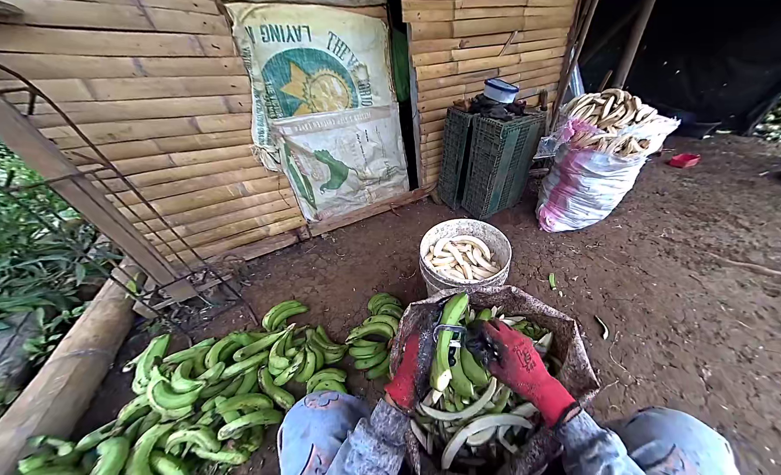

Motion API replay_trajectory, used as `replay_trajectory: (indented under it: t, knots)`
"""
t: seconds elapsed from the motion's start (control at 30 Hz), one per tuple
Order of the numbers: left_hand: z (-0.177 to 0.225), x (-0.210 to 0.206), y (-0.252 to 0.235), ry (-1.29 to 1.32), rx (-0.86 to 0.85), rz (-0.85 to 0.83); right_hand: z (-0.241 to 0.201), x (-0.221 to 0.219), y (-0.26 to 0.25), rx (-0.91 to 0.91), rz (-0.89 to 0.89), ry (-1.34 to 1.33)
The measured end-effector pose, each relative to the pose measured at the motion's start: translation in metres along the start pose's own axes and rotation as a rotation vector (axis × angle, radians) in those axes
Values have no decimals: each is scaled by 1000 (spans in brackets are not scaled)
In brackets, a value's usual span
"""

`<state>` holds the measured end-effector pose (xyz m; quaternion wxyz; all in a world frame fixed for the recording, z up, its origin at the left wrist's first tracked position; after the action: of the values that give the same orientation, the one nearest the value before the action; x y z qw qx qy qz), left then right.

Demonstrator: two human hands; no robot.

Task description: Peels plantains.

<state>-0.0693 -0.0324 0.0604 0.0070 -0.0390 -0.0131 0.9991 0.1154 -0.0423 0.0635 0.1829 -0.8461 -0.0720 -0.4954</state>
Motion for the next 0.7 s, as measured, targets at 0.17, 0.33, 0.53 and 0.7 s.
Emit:
replay_trajectory:
  t: [0.17, 0.33, 0.53, 0.7]
  knots:
    - [-4, -20, 9, 146, 106, 11, 47, 27, -27, -316, 175, 0]
    - [-20, 4, -32, 428, 37, 47, -4, -6, 17, 43, -3, -205]
    - [-14, -4, 9, -317, 64, -155, 32, 24, -15, -299, 114, 81]
    - [-29, -1, -18, 85, 57, 128, 6, 15, 18, -139, 209, -79]
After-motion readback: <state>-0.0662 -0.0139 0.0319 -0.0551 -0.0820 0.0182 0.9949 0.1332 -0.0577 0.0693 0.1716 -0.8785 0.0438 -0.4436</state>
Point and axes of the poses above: each hand's wrist, its own y-axis away from the middle knuckle, its own x-axis out of the back of the hand, z = x × y, the point moved 3 cm from there along -y, towards the middle knuckle, and after that the axes turned 5 degrees about y, right-handed, at the moved point
